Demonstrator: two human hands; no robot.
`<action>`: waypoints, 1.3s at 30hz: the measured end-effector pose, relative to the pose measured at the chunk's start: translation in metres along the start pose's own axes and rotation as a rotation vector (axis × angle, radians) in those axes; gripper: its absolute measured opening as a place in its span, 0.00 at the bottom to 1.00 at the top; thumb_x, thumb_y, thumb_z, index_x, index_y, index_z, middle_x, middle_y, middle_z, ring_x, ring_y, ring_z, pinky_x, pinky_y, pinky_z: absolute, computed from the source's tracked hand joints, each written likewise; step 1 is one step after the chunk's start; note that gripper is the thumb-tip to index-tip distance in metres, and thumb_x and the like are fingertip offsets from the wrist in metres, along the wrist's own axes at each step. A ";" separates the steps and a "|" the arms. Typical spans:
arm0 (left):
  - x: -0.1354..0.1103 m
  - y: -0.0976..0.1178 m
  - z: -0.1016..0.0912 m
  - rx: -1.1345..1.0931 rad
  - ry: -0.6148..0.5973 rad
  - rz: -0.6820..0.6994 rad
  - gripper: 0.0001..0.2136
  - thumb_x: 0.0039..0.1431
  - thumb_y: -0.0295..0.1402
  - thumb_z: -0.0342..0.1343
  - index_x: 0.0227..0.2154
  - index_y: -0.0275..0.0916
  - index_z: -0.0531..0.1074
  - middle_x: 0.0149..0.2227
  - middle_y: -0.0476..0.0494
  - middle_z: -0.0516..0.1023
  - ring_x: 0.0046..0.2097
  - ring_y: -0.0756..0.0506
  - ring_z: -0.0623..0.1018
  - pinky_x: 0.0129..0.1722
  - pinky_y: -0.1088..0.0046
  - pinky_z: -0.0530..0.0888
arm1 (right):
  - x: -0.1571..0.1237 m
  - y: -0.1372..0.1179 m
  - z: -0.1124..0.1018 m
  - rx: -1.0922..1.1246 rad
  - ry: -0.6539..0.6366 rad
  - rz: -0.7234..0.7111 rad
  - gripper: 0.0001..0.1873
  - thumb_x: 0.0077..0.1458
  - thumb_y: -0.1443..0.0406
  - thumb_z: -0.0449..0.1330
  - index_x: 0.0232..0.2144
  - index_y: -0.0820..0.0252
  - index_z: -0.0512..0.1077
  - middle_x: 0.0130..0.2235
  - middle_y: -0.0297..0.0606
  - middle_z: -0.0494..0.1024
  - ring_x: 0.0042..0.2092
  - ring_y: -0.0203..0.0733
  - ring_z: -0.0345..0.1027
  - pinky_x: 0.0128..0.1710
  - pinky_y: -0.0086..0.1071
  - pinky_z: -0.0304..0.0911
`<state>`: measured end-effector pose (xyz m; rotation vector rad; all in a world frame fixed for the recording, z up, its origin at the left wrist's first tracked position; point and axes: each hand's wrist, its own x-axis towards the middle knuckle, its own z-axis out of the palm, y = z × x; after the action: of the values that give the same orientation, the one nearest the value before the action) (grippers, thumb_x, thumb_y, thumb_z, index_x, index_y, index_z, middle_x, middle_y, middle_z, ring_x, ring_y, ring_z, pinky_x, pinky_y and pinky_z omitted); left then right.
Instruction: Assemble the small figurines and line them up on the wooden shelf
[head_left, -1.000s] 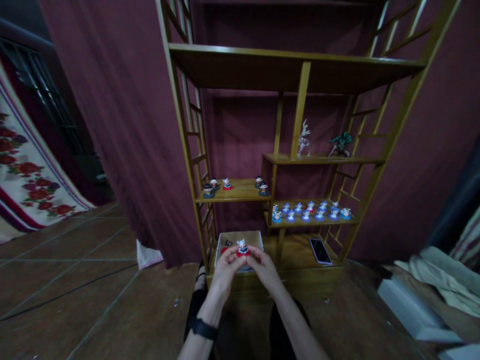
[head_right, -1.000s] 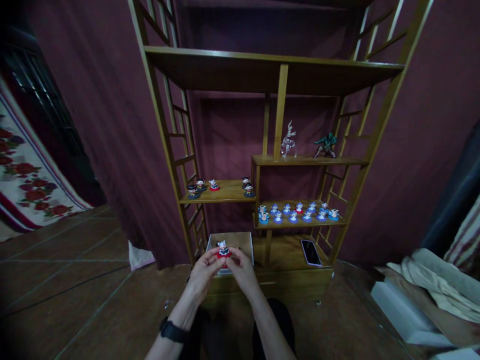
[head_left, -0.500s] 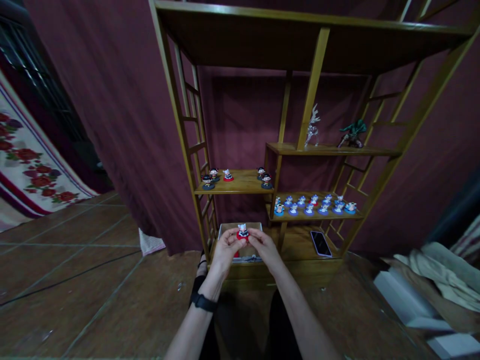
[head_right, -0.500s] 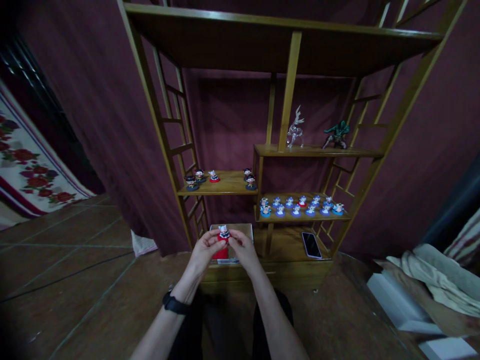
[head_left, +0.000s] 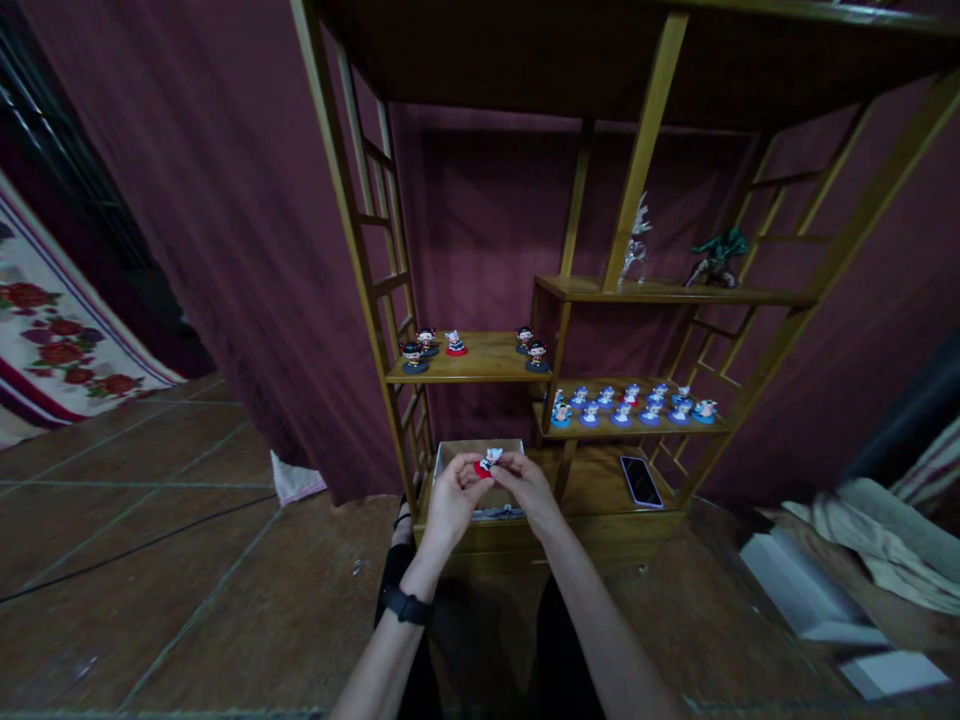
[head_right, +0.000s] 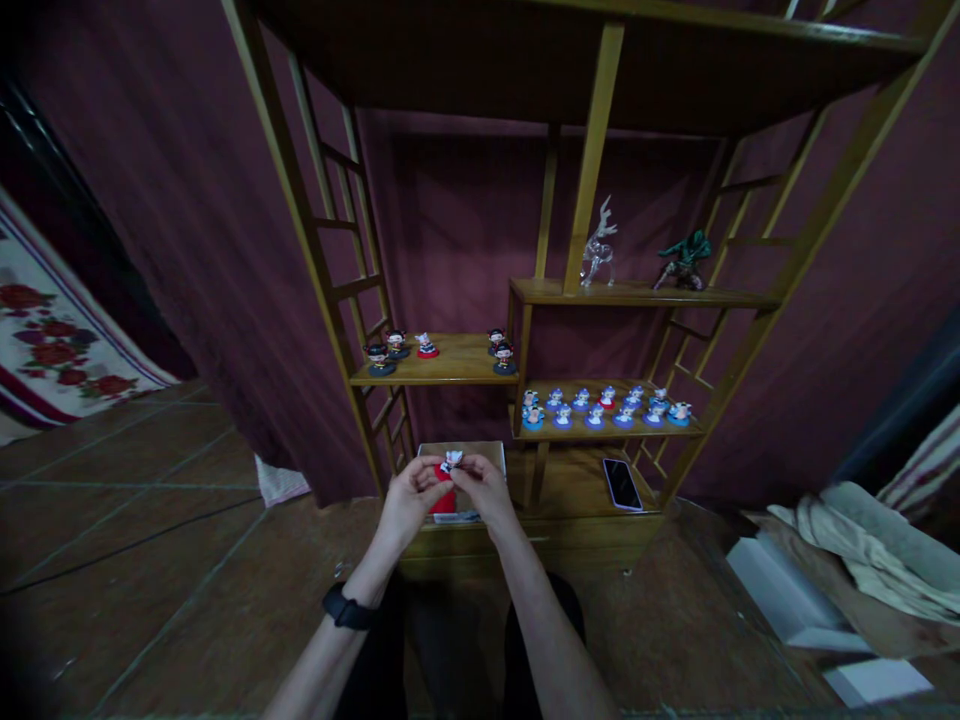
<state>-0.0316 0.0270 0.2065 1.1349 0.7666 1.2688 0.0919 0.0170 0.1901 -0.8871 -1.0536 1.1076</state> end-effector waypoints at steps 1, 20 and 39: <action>0.000 0.000 -0.001 0.009 -0.014 0.007 0.16 0.36 0.21 0.63 0.32 0.36 0.70 0.29 0.47 0.77 0.31 0.51 0.75 0.37 0.76 0.71 | 0.001 0.002 0.001 -0.005 0.009 -0.001 0.16 0.39 0.57 0.64 0.30 0.59 0.71 0.32 0.35 0.76 0.36 0.40 0.69 0.39 0.35 0.63; -0.005 -0.007 -0.040 -0.329 -0.083 -0.230 0.11 0.43 0.24 0.61 0.34 0.35 0.71 0.33 0.44 0.76 0.33 0.50 0.76 0.37 0.73 0.73 | -0.011 -0.001 0.019 -0.170 -0.030 -0.037 0.11 0.46 0.60 0.58 0.34 0.57 0.72 0.37 0.36 0.76 0.38 0.40 0.68 0.40 0.34 0.63; -0.016 -0.007 -0.035 -0.228 -0.094 -0.112 0.16 0.48 0.32 0.59 0.41 0.35 0.69 0.36 0.40 0.76 0.34 0.48 0.76 0.37 0.67 0.74 | -0.019 0.004 0.007 -0.090 -0.065 -0.079 0.15 0.42 0.66 0.61 0.37 0.56 0.70 0.37 0.35 0.75 0.37 0.38 0.68 0.39 0.33 0.62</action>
<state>-0.0647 0.0192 0.1870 0.9470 0.5900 1.1682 0.0825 -0.0007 0.1843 -0.8780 -1.1905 1.0359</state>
